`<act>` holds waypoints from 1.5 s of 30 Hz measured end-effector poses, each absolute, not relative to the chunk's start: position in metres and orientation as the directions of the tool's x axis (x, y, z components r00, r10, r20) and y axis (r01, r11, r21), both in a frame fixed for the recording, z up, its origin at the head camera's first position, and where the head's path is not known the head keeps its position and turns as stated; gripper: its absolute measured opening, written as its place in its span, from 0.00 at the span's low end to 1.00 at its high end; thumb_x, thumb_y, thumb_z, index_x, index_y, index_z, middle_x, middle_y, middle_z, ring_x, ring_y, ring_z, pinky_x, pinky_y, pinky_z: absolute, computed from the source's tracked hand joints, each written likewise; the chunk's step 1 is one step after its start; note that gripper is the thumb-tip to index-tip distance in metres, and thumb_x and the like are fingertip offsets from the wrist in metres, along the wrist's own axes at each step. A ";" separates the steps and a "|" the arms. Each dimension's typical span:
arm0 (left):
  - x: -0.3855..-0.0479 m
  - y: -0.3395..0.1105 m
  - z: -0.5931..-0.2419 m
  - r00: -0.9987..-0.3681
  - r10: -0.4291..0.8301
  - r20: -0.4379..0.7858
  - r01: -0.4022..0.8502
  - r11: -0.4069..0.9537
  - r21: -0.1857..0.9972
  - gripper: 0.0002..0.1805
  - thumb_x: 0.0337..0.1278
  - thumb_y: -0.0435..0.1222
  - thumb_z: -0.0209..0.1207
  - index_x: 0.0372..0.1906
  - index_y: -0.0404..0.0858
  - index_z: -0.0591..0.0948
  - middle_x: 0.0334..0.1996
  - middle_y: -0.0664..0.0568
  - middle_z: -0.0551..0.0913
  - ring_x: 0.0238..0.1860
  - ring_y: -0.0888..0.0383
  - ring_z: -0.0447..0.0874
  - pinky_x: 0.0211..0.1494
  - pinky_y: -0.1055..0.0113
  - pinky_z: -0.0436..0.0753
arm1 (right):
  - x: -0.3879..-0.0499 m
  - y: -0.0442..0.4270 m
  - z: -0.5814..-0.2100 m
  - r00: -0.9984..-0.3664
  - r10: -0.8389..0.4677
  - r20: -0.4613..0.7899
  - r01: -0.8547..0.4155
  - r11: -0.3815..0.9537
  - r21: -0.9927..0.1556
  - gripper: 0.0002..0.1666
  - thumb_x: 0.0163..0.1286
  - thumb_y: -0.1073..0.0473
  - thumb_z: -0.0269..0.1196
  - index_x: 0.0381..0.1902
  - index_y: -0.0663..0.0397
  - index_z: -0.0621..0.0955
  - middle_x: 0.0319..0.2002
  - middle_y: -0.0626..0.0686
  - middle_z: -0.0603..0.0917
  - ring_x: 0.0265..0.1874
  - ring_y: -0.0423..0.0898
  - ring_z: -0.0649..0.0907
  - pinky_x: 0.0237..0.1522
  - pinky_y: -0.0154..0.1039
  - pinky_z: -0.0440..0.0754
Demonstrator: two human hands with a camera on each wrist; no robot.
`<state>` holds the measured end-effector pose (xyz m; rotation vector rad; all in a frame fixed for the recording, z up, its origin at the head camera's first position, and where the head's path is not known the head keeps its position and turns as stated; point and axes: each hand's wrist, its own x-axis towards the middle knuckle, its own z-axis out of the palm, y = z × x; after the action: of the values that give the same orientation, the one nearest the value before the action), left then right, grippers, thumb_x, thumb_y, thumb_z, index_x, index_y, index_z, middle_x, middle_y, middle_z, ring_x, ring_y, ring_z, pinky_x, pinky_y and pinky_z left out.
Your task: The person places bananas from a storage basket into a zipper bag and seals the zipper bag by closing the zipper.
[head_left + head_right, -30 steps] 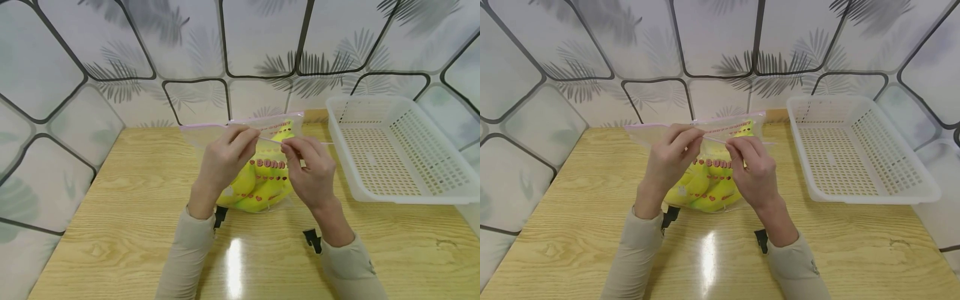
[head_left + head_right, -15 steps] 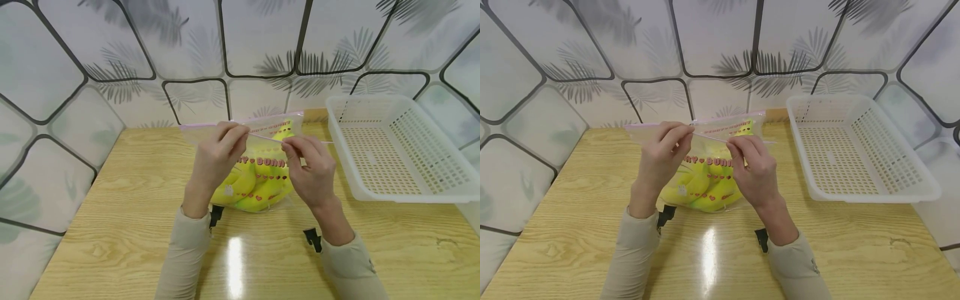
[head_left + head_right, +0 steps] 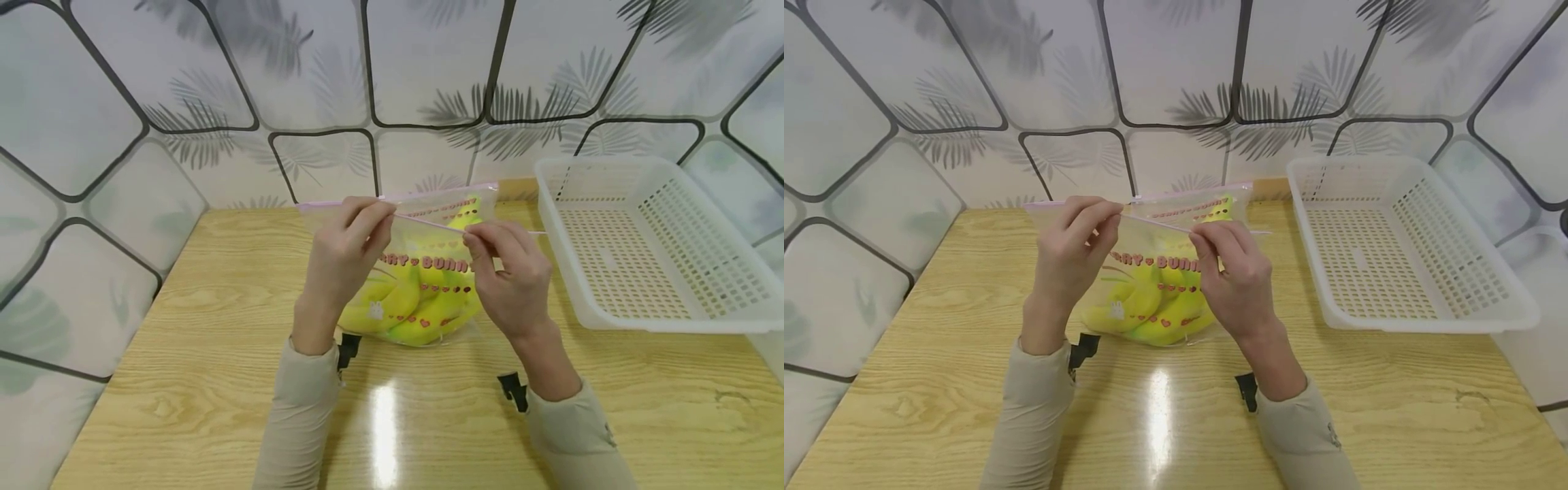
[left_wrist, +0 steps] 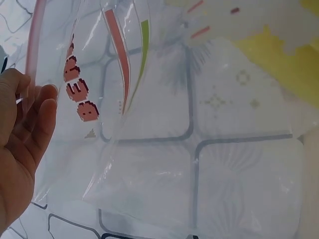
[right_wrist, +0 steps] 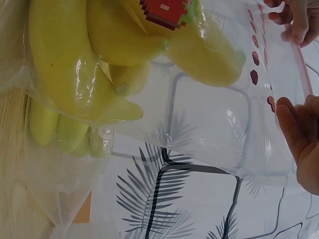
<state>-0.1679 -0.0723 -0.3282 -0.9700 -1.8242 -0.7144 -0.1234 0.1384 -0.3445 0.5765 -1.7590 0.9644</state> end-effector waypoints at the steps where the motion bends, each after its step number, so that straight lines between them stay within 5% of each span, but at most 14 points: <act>1: -0.168 -0.073 -0.328 -0.266 0.314 0.912 0.851 0.521 0.069 0.06 0.60 0.24 0.62 0.42 0.30 0.82 0.36 0.40 0.82 0.31 0.51 0.84 0.33 0.66 0.86 | -0.123 0.138 -0.344 -0.381 0.053 0.923 -0.749 0.567 -0.341 0.03 0.58 0.74 0.69 0.31 0.68 0.84 0.28 0.60 0.83 0.25 0.52 0.81 0.41 0.19 0.75; 45: -0.158 -0.124 -0.331 -0.321 0.187 0.928 0.756 0.642 0.132 0.07 0.58 0.23 0.61 0.39 0.32 0.85 0.33 0.41 0.84 0.24 0.50 0.81 0.21 0.61 0.79 | -0.129 0.143 -0.344 -0.391 0.067 0.918 -0.742 0.567 -0.358 0.06 0.54 0.77 0.71 0.30 0.69 0.84 0.28 0.61 0.85 0.24 0.54 0.83 0.42 0.18 0.77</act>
<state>-0.1582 -0.1238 -0.3308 -0.7525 -1.8437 -0.6988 -0.1286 0.1428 -0.3442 0.5589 -1.7648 0.9755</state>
